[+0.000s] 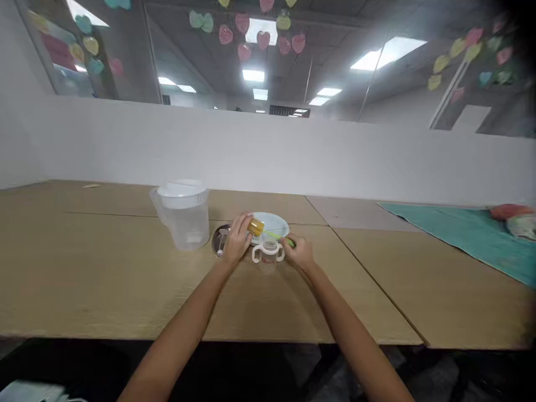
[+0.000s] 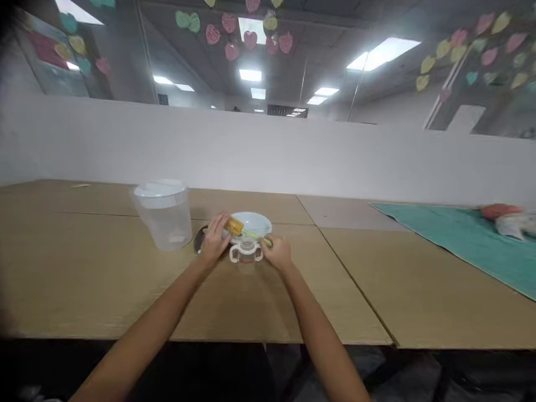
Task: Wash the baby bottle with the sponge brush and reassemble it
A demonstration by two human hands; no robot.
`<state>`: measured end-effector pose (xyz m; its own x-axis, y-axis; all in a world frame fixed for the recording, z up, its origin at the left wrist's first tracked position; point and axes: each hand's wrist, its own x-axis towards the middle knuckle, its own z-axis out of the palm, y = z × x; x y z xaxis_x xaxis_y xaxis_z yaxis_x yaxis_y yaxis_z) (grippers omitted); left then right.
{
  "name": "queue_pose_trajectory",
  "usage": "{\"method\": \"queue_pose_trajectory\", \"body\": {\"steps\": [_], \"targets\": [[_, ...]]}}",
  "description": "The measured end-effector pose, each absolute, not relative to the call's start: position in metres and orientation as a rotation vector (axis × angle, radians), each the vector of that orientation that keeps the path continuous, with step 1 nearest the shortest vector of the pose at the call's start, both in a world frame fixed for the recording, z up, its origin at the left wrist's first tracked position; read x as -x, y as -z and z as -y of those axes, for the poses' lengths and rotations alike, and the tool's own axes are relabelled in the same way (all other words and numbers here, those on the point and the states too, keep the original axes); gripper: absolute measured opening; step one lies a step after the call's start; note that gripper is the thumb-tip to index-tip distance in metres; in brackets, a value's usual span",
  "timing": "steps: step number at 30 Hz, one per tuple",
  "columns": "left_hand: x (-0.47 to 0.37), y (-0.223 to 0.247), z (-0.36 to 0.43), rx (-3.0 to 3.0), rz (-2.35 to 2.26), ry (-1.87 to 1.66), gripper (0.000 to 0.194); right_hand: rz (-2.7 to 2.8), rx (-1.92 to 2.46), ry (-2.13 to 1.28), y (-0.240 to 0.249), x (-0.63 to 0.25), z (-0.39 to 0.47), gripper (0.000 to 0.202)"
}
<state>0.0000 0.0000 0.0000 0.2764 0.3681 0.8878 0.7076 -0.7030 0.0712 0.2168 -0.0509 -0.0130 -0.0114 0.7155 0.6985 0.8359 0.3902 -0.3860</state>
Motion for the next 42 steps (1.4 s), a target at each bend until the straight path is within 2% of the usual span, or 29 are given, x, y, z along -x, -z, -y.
{"method": "queue_pose_trajectory", "body": {"steps": [5, 14, 21, 25, 29, 35, 42], "targets": [[-0.003, 0.006, -0.005, 2.268, 1.049, 1.449, 0.057, 1.738, 1.344, 0.238, 0.011, -0.219, 0.052, 0.034], [0.001, -0.005, 0.003, 2.426, 1.092, 1.662, 0.041, 1.751, 1.183, 0.350, 0.013, -0.224, 0.047, 0.031], [0.003, -0.001, -0.006, 2.371, 1.278, 1.817, 0.034, 1.783, 1.070, 0.648, 0.019, -0.228, 0.039, 0.032], [0.002, -0.001, -0.009, 2.351, 1.268, 1.852, 0.033, 1.775, 1.081, 0.796, 0.024, -0.234, 0.035, 0.029], [0.008, -0.001, -0.012, 2.087, 1.379, 1.895, 0.038, 1.710, 1.167, 0.795, 0.026, -0.238, 0.033, 0.029], [0.026, 0.003, -0.023, 1.915, 1.624, 1.737, 0.051, 1.599, 1.217, 0.729, 0.025, -0.238, 0.034, 0.034], [0.029, 0.011, -0.029, 2.076, 1.720, 1.380, 0.041, 1.597, 1.261, 0.734, 0.025, -0.237, 0.034, 0.034]]}}
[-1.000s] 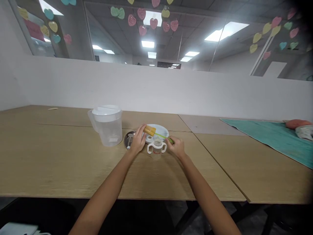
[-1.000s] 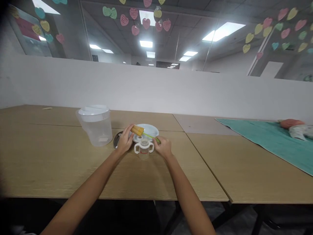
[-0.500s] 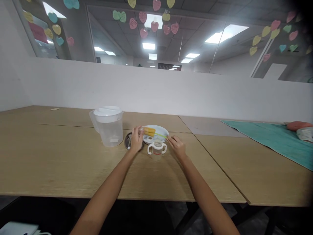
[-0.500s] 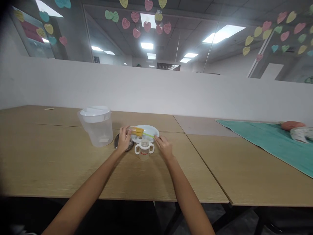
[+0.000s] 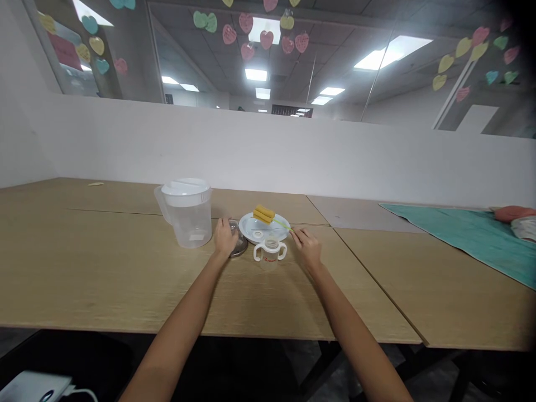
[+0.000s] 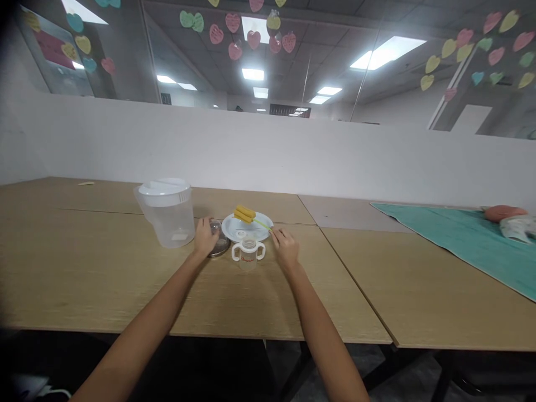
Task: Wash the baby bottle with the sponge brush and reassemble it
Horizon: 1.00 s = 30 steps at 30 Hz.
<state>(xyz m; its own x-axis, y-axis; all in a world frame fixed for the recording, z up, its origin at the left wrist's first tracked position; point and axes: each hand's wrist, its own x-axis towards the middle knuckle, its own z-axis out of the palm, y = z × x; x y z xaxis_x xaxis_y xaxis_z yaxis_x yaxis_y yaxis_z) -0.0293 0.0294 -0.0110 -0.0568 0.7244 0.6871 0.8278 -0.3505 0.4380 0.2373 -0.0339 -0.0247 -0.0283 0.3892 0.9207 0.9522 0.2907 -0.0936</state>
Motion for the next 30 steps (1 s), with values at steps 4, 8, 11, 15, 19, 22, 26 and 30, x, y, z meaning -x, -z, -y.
{"method": "queue_pose_trajectory", "body": {"steps": [4, 8, 11, 15, 19, 22, 26, 30], "targets": [[0.033, 0.016, -0.032, 2.093, 1.729, 1.220, 0.030, 1.606, 1.290, 0.704, 0.025, -0.238, 0.034, 0.034], [0.034, 0.017, -0.029, 2.088, 1.752, 1.199, 0.030, 1.615, 1.354, 0.670, 0.025, -0.238, 0.033, 0.037], [0.027, 0.007, -0.022, 2.023, 1.718, 1.302, 0.041, 1.599, 1.370, 0.667, 0.024, -0.238, 0.033, 0.038], [0.004, -0.017, -0.017, 2.183, 1.600, 1.303, 0.030, 1.579, 1.378, 0.673, 0.024, -0.239, 0.031, 0.037], [-0.028, -0.031, -0.029, 2.641, 1.599, 0.899, 0.022, 1.544, 1.393, 0.645, 0.021, -0.241, 0.032, 0.036], [-0.050, -0.031, -0.042, 2.791, 1.603, 0.748, 0.022, 1.485, 1.400, 0.612, 0.020, -0.242, 0.032, 0.035], [-0.063, -0.027, -0.048, 2.882, 1.591, 0.678, 0.012, 1.445, 1.405, 0.613, 0.019, -0.242, 0.032, 0.034], [-0.051, -0.029, -0.046, 2.887, 1.538, 0.810, 0.020, 1.420, 1.415, 0.584, 0.017, -0.241, 0.033, 0.033]]}}
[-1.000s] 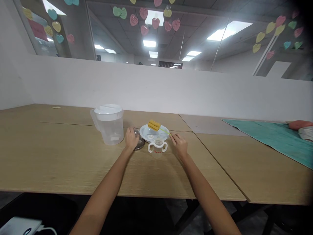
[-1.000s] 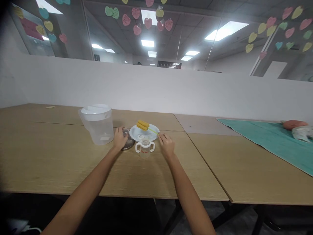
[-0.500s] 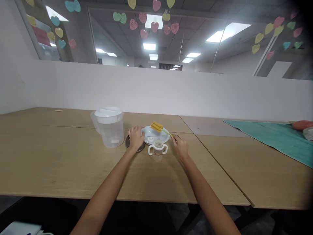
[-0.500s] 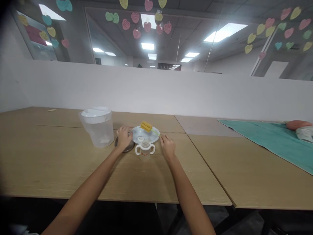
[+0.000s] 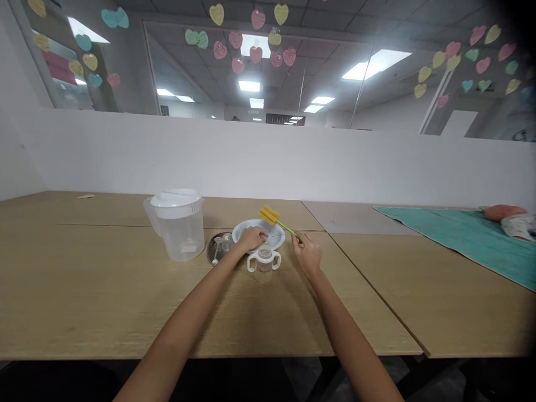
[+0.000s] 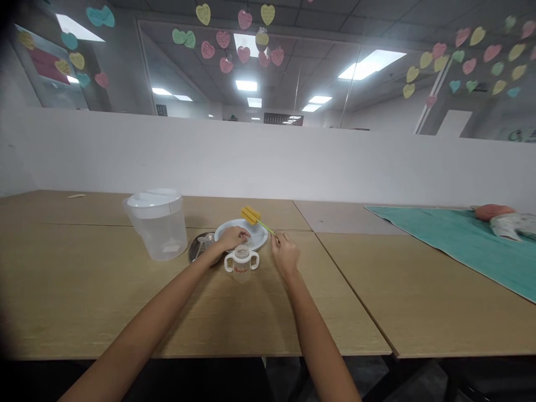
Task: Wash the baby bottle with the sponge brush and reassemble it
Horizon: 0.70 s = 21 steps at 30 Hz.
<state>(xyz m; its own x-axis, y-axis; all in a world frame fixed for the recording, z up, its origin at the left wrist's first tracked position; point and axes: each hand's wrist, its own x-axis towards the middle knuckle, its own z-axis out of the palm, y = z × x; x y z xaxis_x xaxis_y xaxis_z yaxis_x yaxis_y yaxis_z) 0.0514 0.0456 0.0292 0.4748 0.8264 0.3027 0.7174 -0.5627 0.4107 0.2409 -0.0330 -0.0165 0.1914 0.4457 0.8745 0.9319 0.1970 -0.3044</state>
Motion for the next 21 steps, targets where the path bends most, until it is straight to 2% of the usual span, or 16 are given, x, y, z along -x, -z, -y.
{"method": "queue_pose_trajectory", "body": {"steps": [6, 11, 15, 21], "targets": [[-0.011, -0.031, -0.033, -2.396, -1.352, -1.039, 0.029, 1.461, 1.282, 0.541, 0.016, -0.238, 0.038, 0.030], [0.011, -0.018, -0.022, -2.197, -1.274, -1.386, 0.027, 1.554, 1.188, 0.592, 0.021, -0.231, 0.038, 0.027], [0.013, -0.014, -0.015, -2.133, -1.206, -1.465, 0.030, 1.456, 1.287, 0.679, 0.022, -0.234, 0.036, 0.026], [0.015, -0.017, -0.010, -2.102, -1.343, -1.679, 0.029, 1.560, 1.168, 0.591, 0.021, -0.239, 0.038, 0.028]]}}
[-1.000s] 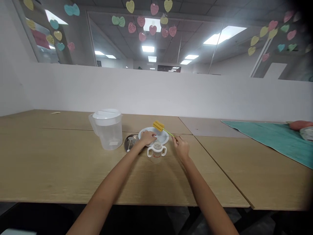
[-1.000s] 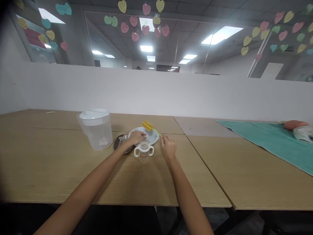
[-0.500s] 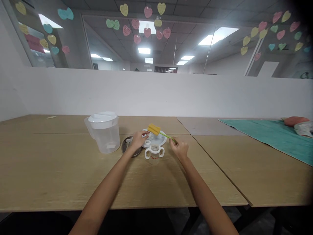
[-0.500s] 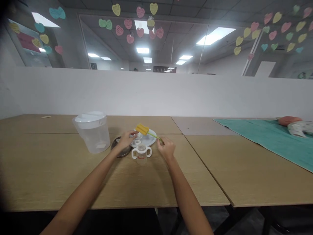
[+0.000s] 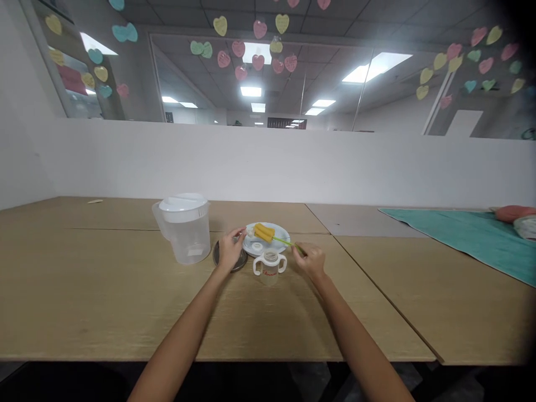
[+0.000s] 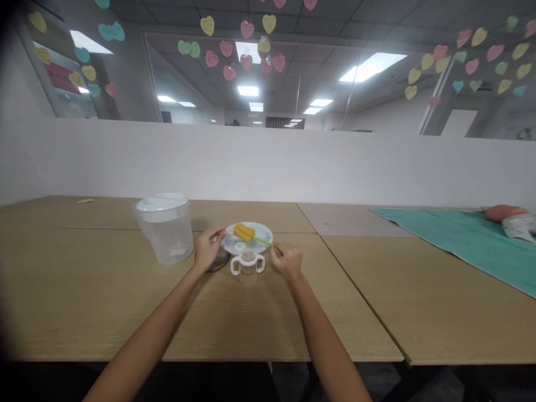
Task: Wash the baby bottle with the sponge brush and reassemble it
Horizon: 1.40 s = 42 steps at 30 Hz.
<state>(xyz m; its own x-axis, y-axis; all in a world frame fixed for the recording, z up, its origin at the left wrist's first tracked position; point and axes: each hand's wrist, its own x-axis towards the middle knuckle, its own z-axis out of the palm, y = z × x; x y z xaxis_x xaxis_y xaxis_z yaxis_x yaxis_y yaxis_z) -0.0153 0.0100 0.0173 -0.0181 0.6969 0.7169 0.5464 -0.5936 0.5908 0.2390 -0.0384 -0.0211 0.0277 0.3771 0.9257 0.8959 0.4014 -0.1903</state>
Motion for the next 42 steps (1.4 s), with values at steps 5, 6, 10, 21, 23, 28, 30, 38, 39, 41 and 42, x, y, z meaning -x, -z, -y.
{"method": "queue_pose_trajectory", "body": {"steps": [5, 6, 10, 21, 23, 28, 30, 38, 39, 41, 42], "targets": [[0.036, -0.012, -0.013, -2.175, -1.649, -1.715, 0.033, 1.453, 1.159, 0.575, 0.018, -0.239, 0.041, 0.030], [0.039, -0.010, -0.013, -2.247, -1.703, -1.661, 0.031, 1.451, 1.163, 0.596, 0.018, -0.239, 0.041, 0.029], [0.044, -0.005, -0.009, -2.458, -1.858, -1.391, 0.024, 1.514, 1.179, 0.698, 0.021, -0.239, 0.039, 0.025], [0.045, 0.003, -0.012, -2.546, -1.987, -1.009, 0.020, 1.544, 1.251, 0.724, 0.022, -0.239, 0.037, 0.024], [0.043, 0.007, -0.013, -2.533, -2.002, -0.882, 0.021, 1.555, 1.255, 0.727, 0.020, -0.238, 0.038, 0.025], [0.042, 0.011, -0.012, -2.473, -2.070, -0.785, 0.034, 1.569, 1.284, 0.720, 0.019, -0.239, 0.037, 0.026], [0.041, 0.010, -0.012, -2.473, -2.086, -0.769, 0.034, 1.581, 1.309, 0.723, 0.019, -0.239, 0.036, 0.024], [0.041, 0.004, -0.008, -2.480, -2.105, -1.007, 0.031, 1.660, 1.434, 0.838, 0.010, -0.237, 0.038, 0.017], [0.040, 0.003, -0.007, -2.501, -2.066, -1.076, 0.031, 1.675, 1.451, 0.856, 0.009, -0.236, 0.038, 0.017], [0.037, 0.002, -0.006, -2.570, -1.958, -1.174, 0.029, 1.712, 1.489, 0.882, 0.008, -0.234, 0.039, 0.016], [0.036, 0.002, -0.006, -2.612, -1.904, -1.199, 0.028, 1.736, 1.505, 0.888, 0.007, -0.232, 0.039, 0.017]]}}
